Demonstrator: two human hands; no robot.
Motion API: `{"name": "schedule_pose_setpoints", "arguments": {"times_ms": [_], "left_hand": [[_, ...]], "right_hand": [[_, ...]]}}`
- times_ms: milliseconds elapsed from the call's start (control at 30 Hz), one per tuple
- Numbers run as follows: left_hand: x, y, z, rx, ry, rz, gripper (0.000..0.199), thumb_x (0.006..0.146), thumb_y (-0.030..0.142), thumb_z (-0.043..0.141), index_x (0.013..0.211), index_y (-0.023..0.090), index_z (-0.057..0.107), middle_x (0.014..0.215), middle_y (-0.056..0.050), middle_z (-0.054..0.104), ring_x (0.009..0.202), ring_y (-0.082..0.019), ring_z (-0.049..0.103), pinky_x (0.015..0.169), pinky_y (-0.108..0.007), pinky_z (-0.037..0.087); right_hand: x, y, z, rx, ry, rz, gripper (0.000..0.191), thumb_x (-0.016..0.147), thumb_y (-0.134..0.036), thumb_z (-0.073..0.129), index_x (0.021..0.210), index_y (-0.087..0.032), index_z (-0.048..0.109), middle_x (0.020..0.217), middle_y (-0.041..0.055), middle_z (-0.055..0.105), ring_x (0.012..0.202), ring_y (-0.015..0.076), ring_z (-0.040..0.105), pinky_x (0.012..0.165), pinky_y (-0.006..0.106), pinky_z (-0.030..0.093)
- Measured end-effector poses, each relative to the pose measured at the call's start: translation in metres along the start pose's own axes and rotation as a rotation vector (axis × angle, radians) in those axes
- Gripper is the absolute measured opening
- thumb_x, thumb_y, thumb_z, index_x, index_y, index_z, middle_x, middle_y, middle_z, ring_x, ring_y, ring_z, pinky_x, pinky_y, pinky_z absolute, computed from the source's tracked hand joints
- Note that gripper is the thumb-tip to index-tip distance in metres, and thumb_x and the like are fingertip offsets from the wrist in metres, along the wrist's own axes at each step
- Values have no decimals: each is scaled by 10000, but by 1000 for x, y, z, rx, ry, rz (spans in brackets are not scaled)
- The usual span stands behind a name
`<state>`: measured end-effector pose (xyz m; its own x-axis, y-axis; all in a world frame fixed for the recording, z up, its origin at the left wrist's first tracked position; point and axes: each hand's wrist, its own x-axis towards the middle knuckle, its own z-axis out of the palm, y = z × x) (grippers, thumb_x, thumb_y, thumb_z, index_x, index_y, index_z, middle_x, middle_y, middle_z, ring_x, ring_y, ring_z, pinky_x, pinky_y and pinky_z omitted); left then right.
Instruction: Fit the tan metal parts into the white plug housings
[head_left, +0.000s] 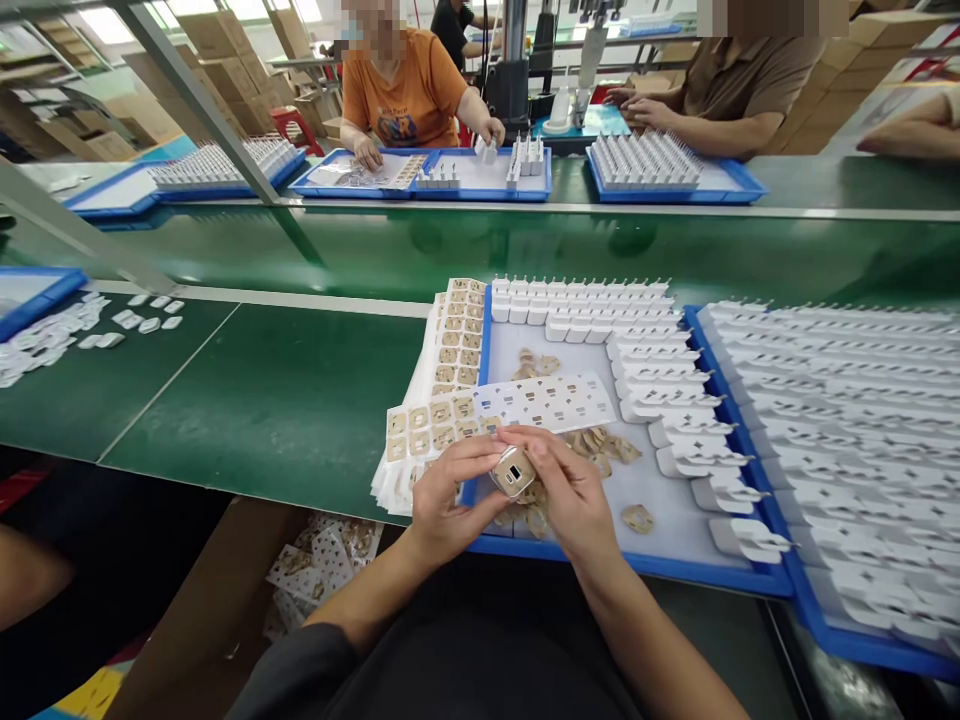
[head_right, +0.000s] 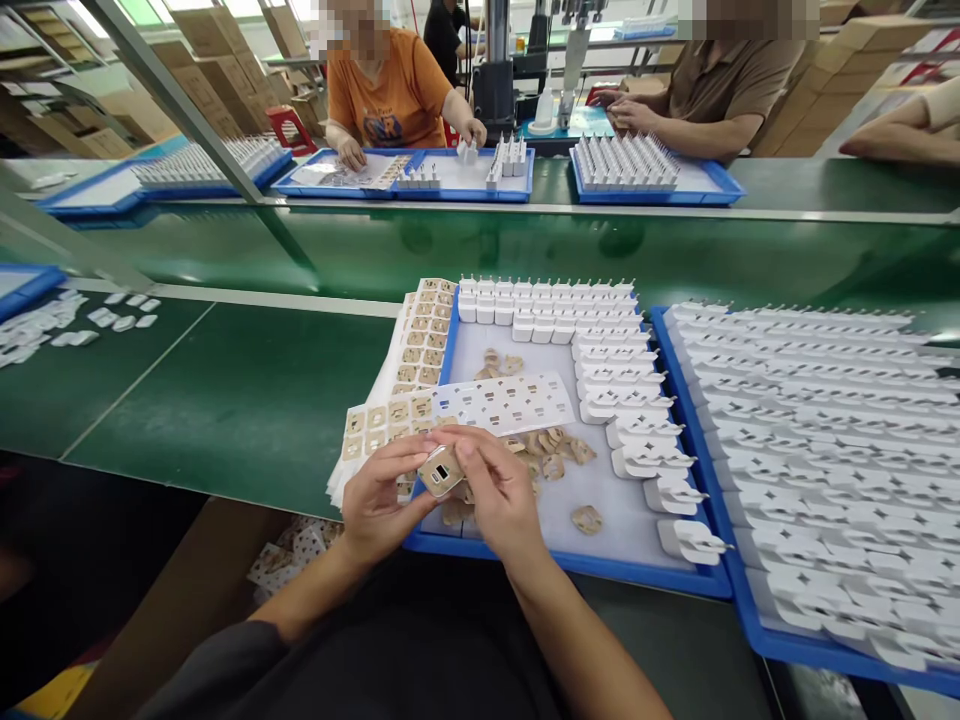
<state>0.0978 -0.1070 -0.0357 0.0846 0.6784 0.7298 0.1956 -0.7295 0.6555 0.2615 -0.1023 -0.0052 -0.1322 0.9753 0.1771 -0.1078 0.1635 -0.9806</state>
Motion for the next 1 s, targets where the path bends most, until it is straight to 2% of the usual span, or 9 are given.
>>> {"name": "schedule_pose_setpoints", "arguments": {"times_ms": [67, 167, 300, 433, 600, 833, 1000], "left_hand": [[3, 1, 2, 34, 8, 32, 494, 822, 81, 769, 1272, 208, 608, 1173, -113, 712, 1154, -224, 690, 1023, -410, 593], [6, 3, 6, 99, 27, 86, 437, 851, 100, 744, 1250, 216, 611, 1117, -101, 728, 1096, -216, 714, 976, -407, 620], [7, 6, 7, 132, 33, 112, 434, 830, 97, 766, 1226, 201, 620, 1087, -92, 745, 1040, -202, 737, 961, -378, 630], [5, 6, 6, 143, 35, 111, 415, 839, 132, 768, 1220, 213, 626, 1083, -85, 749, 1043, -204, 742, 947, -370, 637], [4, 6, 7, 125, 30, 95, 409, 855, 155, 758, 1231, 226, 614, 1090, -94, 752, 1022, -215, 749, 930, -404, 645], [5, 4, 7, 211, 9, 209, 421, 849, 129, 764, 1233, 207, 610, 1099, -74, 754, 1106, -214, 731, 928, -360, 653], [3, 3, 5, 219, -14, 258, 431, 837, 110, 776, 1229, 159, 605, 1097, -90, 747, 1149, -215, 712, 943, -340, 646]], "right_hand": [[-1, -2, 2, 4, -13, 3, 208, 970, -331, 624, 1125, -328, 762, 1229, 43, 710, 1201, 232, 644, 1038, 375, 512], [-3, -5, 5, 36, 2, 0, 254, 863, -257, 750, 1107, -330, 742, 1211, 36, 686, 1199, 228, 630, 989, 340, 534], [-3, -2, 7, 129, 29, -3, 188, 888, -223, 712, 1031, -325, 780, 1124, 28, 721, 1128, 204, 659, 966, 324, 542], [-2, 3, 3, 129, 51, 6, 216, 938, -224, 642, 1004, -342, 810, 1088, 20, 766, 1101, 205, 679, 1014, 361, 524], [-4, 4, -1, 99, 34, 21, 226, 939, -255, 624, 1041, -343, 806, 1144, 32, 766, 1146, 237, 674, 1055, 427, 511], [-5, -1, 1, 138, 57, 6, 209, 880, -208, 666, 969, -325, 814, 1078, 39, 774, 1072, 232, 706, 932, 376, 582], [-5, 2, -1, 99, 60, -12, 249, 877, -187, 642, 958, -334, 826, 1052, 33, 786, 1051, 232, 711, 983, 411, 560]]}}
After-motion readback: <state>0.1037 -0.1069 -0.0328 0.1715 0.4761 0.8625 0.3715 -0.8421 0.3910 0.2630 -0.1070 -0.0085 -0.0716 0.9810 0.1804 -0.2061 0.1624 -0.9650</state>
